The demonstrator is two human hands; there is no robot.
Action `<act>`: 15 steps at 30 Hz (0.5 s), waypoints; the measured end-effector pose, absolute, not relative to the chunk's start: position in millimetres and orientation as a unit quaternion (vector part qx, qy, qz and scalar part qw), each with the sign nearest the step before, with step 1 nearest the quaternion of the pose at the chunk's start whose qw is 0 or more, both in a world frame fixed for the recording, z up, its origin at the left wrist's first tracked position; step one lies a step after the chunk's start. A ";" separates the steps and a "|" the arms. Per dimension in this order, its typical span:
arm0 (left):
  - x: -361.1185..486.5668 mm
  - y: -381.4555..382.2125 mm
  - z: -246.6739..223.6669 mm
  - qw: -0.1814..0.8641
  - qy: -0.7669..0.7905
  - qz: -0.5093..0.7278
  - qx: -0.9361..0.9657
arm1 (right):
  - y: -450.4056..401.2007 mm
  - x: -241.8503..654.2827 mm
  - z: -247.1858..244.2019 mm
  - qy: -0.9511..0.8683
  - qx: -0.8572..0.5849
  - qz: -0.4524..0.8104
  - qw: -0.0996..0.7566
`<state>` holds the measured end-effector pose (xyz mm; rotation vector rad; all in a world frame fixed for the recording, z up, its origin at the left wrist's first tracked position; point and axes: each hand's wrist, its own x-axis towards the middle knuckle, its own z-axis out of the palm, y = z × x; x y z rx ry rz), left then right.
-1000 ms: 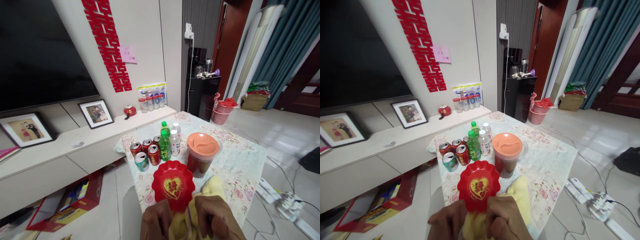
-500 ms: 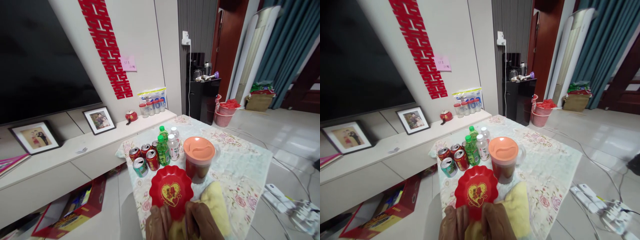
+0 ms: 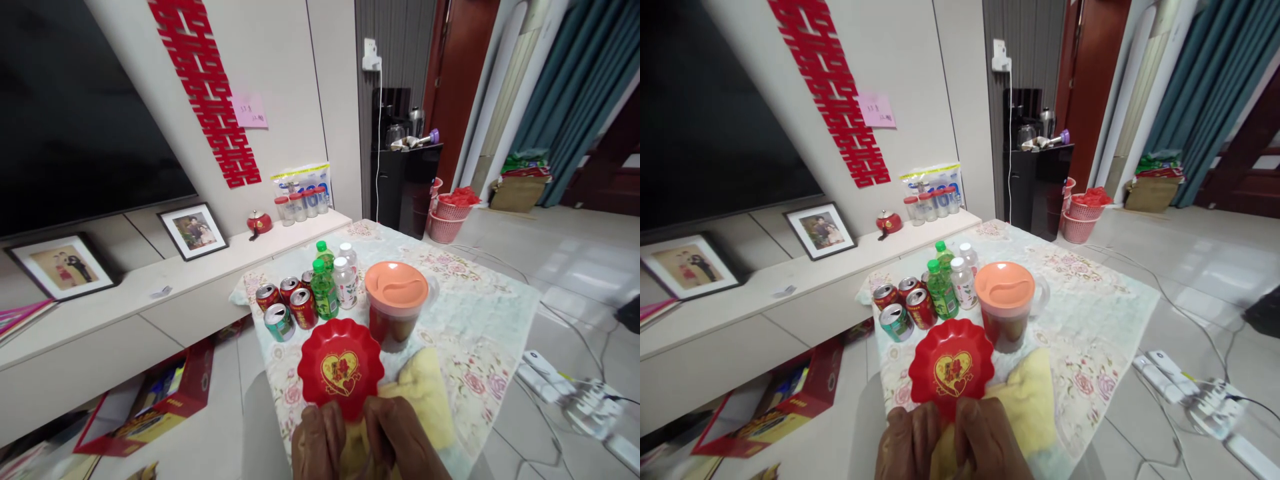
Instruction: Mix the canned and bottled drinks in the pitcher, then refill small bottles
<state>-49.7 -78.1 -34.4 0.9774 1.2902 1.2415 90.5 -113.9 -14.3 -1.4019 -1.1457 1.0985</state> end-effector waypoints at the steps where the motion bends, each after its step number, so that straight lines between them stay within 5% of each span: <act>1: -48.9 -78.4 -34.5 0.531 0.532 0.511 0.417 | -113.1 91.1 -17.3 -0.480 -0.573 0.452 0.486; 7: -51.2 -68.0 -29.7 0.550 0.475 0.482 0.490 | -105.4 123.7 -22.0 -0.556 -0.554 0.387 0.484; 12: -55.4 -65.0 -38.3 0.480 0.482 0.412 0.605 | -110.6 168.5 -41.3 -0.594 -0.674 0.165 0.407; 15: -49.3 -76.6 -47.9 0.399 0.411 0.379 0.727 | -122.3 170.9 -55.4 -0.589 -0.712 0.179 0.340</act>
